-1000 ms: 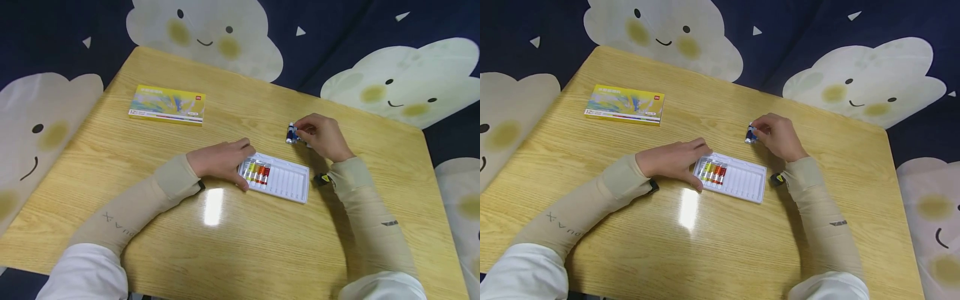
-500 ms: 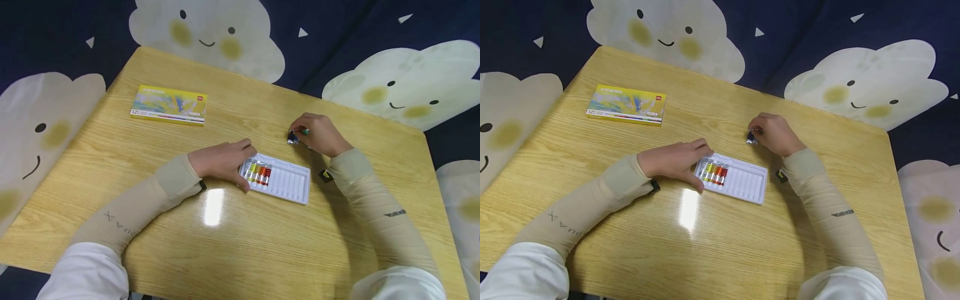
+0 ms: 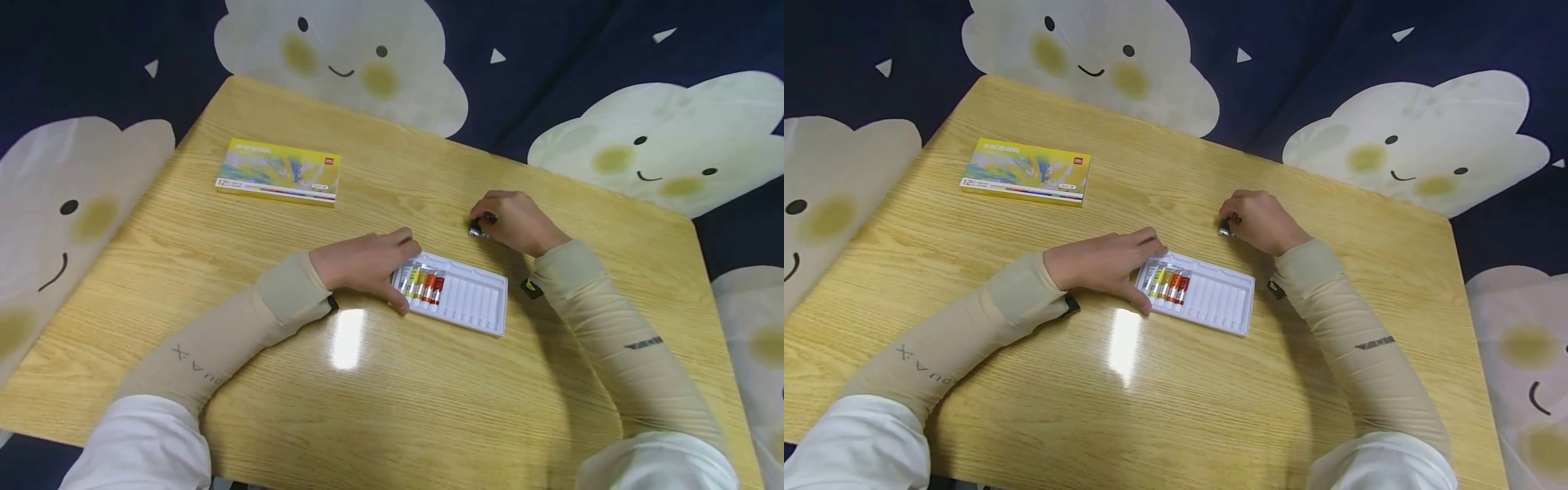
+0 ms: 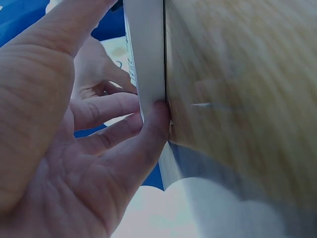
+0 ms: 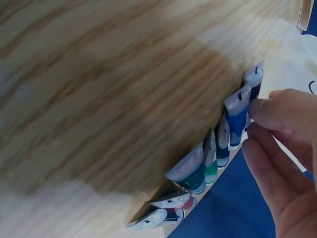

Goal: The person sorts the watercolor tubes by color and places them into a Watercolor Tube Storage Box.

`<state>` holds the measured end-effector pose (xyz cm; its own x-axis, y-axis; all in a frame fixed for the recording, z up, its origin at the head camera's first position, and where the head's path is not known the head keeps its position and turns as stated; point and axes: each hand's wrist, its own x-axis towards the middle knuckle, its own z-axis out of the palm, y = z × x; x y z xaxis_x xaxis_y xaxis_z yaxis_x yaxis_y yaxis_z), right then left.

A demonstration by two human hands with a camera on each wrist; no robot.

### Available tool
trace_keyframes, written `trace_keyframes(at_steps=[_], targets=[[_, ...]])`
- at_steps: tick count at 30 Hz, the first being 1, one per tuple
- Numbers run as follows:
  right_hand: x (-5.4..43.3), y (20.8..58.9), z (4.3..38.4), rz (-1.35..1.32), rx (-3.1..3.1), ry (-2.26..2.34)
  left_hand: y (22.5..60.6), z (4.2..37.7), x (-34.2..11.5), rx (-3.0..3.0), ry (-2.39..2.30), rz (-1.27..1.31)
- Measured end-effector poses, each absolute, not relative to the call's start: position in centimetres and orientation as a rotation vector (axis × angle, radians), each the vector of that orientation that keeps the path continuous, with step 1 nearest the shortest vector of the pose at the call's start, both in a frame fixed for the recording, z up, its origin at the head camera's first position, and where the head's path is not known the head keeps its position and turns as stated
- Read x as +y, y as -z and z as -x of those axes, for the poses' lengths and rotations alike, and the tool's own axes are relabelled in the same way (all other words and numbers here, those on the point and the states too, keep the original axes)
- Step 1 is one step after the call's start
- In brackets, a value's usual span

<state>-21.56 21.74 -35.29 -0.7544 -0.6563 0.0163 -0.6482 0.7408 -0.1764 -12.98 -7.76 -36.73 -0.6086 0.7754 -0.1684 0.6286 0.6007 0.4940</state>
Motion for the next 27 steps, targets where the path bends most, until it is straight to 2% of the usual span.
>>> trace_keyframes(at_steps=[27], targets=[[19.7,35.7,22.4,1.136,2.823,0.176,36.7,13.0,-7.6,2.47,-0.548,-1.122]])
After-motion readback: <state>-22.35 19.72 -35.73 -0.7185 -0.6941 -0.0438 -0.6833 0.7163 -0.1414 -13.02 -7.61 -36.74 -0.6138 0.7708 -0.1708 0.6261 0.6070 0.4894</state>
